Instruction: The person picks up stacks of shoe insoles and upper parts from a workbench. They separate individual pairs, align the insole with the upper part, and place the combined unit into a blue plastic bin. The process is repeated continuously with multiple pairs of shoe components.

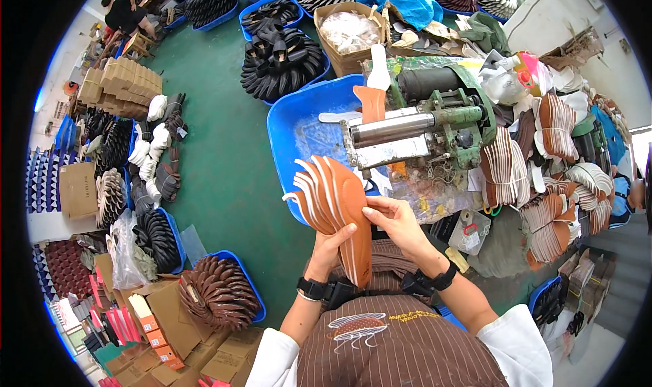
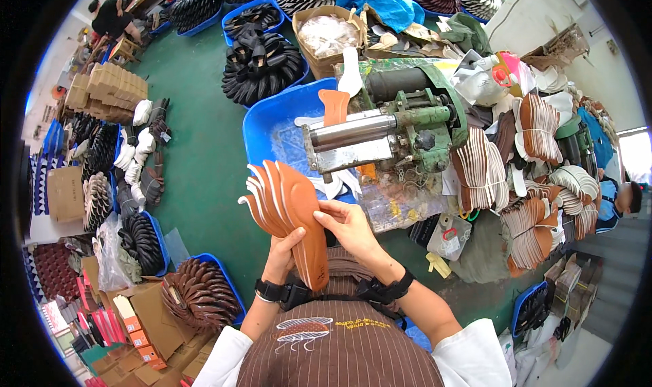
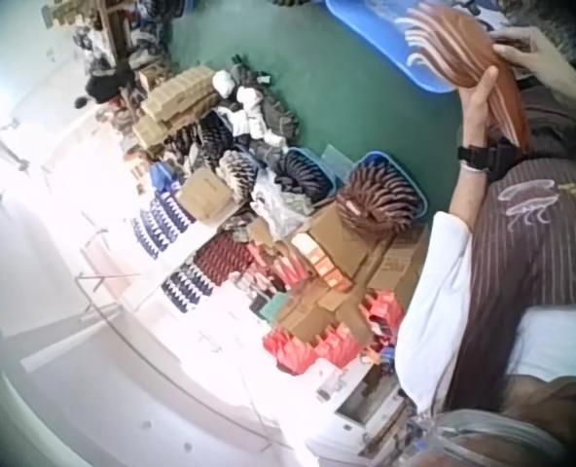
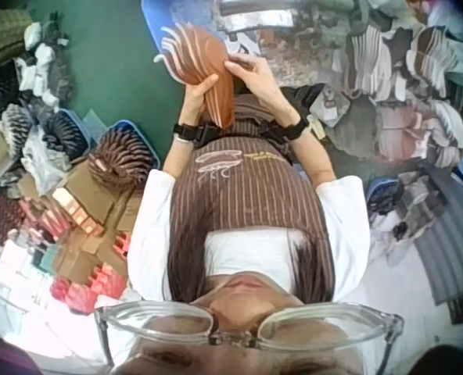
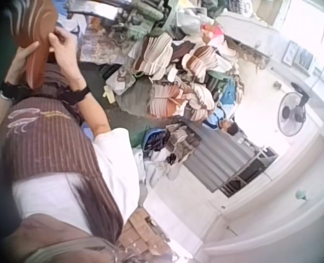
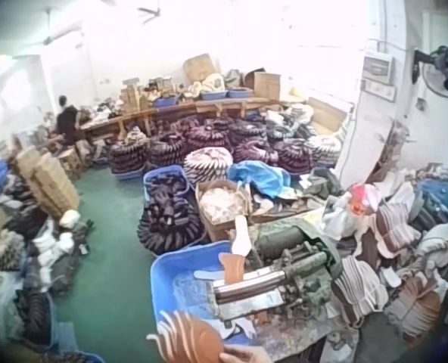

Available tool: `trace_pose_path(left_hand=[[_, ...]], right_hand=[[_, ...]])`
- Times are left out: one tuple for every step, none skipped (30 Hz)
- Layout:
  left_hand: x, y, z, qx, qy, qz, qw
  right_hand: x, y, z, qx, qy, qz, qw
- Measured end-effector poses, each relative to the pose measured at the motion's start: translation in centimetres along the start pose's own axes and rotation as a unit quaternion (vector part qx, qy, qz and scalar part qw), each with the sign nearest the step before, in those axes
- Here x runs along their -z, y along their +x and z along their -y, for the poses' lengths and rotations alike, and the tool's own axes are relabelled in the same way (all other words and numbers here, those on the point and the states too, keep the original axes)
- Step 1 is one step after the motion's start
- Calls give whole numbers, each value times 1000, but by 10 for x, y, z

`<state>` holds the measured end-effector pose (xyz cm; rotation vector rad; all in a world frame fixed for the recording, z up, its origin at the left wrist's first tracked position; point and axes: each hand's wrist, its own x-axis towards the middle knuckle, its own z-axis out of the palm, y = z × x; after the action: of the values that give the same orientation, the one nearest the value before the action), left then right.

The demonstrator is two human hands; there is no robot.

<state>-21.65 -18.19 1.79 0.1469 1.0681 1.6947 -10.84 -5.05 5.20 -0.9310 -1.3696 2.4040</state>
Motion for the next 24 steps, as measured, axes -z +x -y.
trace_pose_path(left_hand=[[-2,0,1,-14,39,-2,999],[-5,0,1,-28,80,-3,996],[-10,1,-1,-43,119,-5,992],[-17,1,-4,-50,124,-19,991],[-19,2,-3,-53,148,-23,987],[-20,1,-2,-56,172,-27,983],[-21,1,-2,-59,196,-30,978],[-24,1,-6,-65,206,-49,975],[-24,3,-6,-72,190,-61,977],[-23,4,-6,-79,174,-74,979],[-22,5,-7,-86,158,-86,980],[-19,6,-7,-73,148,-85,983],[-17,6,-9,-61,90,-72,992],[-15,4,-10,-48,32,-59,997],[-13,3,-10,-35,-25,-47,998],[-13,2,-10,-25,-54,-30,998],[-13,2,-11,-16,-56,-19,998],[-16,3,-14,-7,-58,-8,998],[-18,3,-16,2,-59,3,998],[-20,3,-19,5,-47,0,999],[-23,4,-23,9,-34,-3,999],[-25,4,-24,12,-22,-7,1000],[-24,3,-25,13,-24,0,1000],[-24,3,-25,14,-25,7,1000]], right_hand=[[1,-1,-2,6,2,-12,1000],[3,-2,-5,12,4,-24,1000],[4,-2,-7,19,6,-36,999],[5,-3,-7,5,15,-46,999],[5,-5,-6,-10,23,-58,998],[5,-7,-5,-25,32,-70,997],[6,-8,-5,-20,28,-71,997],[6,-8,-4,-14,26,-72,997],[7,-7,-3,-8,23,-73,997],[9,-8,0,-8,49,-65,997],[11,-9,5,-7,75,-57,996],[13,-10,9,-6,101,-49,994],[14,-10,10,-8,108,-31,994],[15,-10,11,-10,115,-13,993],[15,-10,12,-12,122,6,992],[16,-10,11,-34,118,20,992],[16,-8,9,-55,113,34,991],[15,-7,9,-77,108,49,990],[15,-9,12,-85,113,48,989],[14,-11,21,-91,117,46,988],[14,-12,26,-98,122,44,987],[17,-12,26,-110,138,45,983],[20,-12,25,-122,155,44,979],[24,-12,24,-134,172,44,975]])
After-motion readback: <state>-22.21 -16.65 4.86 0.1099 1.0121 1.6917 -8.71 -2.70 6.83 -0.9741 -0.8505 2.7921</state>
